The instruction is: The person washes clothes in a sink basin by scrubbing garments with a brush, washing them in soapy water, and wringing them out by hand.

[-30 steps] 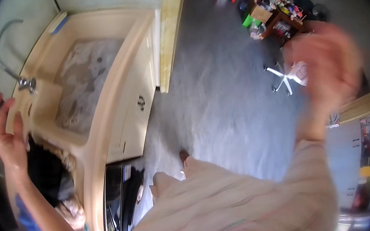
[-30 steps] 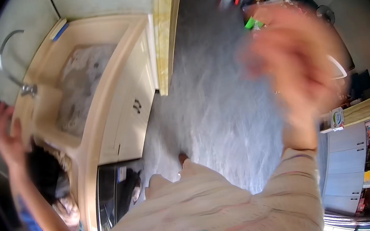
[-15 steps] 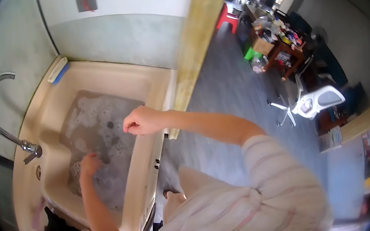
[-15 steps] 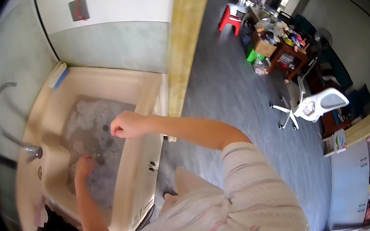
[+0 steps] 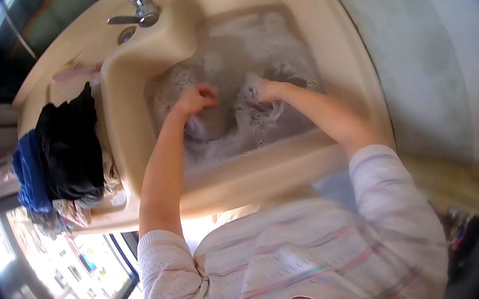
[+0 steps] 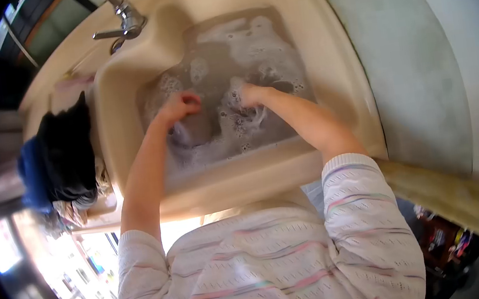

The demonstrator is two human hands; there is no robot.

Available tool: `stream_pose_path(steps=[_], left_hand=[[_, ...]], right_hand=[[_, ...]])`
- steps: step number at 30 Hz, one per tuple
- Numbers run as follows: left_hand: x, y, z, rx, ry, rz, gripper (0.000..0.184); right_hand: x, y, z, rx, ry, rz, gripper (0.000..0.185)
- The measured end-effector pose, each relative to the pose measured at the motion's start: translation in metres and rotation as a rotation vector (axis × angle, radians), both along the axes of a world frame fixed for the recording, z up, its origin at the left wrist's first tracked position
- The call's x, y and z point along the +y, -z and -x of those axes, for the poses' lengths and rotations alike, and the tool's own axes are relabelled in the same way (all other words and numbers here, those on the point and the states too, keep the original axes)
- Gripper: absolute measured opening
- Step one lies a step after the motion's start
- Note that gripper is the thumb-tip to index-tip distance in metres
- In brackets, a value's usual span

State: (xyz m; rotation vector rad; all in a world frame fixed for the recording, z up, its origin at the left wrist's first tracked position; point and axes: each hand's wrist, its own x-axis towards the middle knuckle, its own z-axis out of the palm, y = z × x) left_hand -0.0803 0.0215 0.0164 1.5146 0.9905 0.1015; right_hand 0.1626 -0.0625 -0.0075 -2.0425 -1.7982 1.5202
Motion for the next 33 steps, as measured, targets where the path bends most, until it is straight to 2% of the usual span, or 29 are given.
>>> stream_pose_path(steps=[1,2,4,5,6,8,11,12,13,14,16,19,20,22,24,25,26,27,29,31,33], left_hand=[[0.003,-0.003,0.006,0.044,-0.116,-0.037,0.022],[0.004,-0.009,0.014,0.086,-0.227,-0.073,0.023],[0.008,-0.010,0.022,0.105,-0.418,-0.093,0.028],[0.008,0.000,0.033,0.093,-0.537,-0.057,0.033],[0.006,0.007,0.042,0.076,-0.649,-0.028,0.037],[-0.005,0.011,0.044,0.104,-0.627,0.095,0.052],[-0.019,-0.003,0.011,0.184,-0.652,0.287,0.073],[-0.024,-0.013,-0.004,0.224,-0.668,0.355,0.080],[-0.023,-0.018,-0.011,0.269,-0.680,0.419,0.087],[-0.020,-0.003,-0.012,0.148,-0.662,0.495,0.086],[-0.012,0.041,-0.009,-0.084,-0.619,0.644,0.085],[-0.020,-0.024,-0.019,-0.330,-0.702,0.979,0.078],[-0.015,-0.001,-0.013,-0.400,-0.706,0.856,0.064],[-0.015,0.062,0.006,-0.948,-0.448,0.464,0.055],[-0.012,0.067,0.004,-1.352,-0.438,0.606,0.041],[-0.012,0.069,-0.005,-1.479,-0.585,0.965,0.031],[-0.015,0.037,-0.021,-1.028,-0.865,0.793,0.031],[-0.016,0.000,-0.032,-0.555,-1.079,0.595,0.030],[-0.007,-0.021,-0.027,-0.525,-0.920,0.393,0.033],[0.002,-0.023,-0.003,-0.408,-0.837,0.283,0.039],[0.015,-0.020,0.031,-0.197,-0.793,0.257,0.050]], right_hand=[[0.009,0.041,0.001,0.007,-0.140,-0.092,0.043],[0.015,0.035,0.003,0.124,-0.085,-0.006,0.039],[0.013,-0.009,-0.010,0.335,0.068,0.163,0.034],[0.021,-0.016,-0.026,0.368,0.227,0.089,0.030],[0.033,-0.016,-0.052,0.429,0.366,0.137,0.033],[0.043,-0.015,-0.085,0.363,0.468,-0.003,0.039],[0.037,-0.009,-0.041,0.350,0.693,-0.221,0.044],[0.035,-0.005,-0.022,0.409,0.592,-0.153,0.051],[0.038,0.023,-0.011,0.514,0.460,-0.054,0.051],[0.044,0.018,0.004,0.386,0.338,0.106,0.051],[0.031,0.014,0.045,0.763,0.514,-0.018,0.041],[0.024,-0.038,0.100,0.293,0.322,-0.666,0.026],[0.021,-0.058,0.117,0.303,0.287,-0.768,0.026],[0.026,-0.067,0.134,0.249,0.246,-0.875,0.027],[0.042,-0.057,0.139,0.129,0.228,-0.870,0.028],[0.050,-0.051,0.137,0.068,0.209,-0.864,0.028],[0.068,-0.046,0.126,0.058,0.361,-0.681,0.033],[0.081,-0.036,0.108,0.053,0.379,-0.604,0.041],[0.093,0.009,0.051,-0.028,0.267,-0.595,0.049],[0.084,-0.005,0.002,-0.135,0.335,-0.491,0.052],[0.075,-0.016,-0.055,0.332,0.602,-0.251,0.061]])
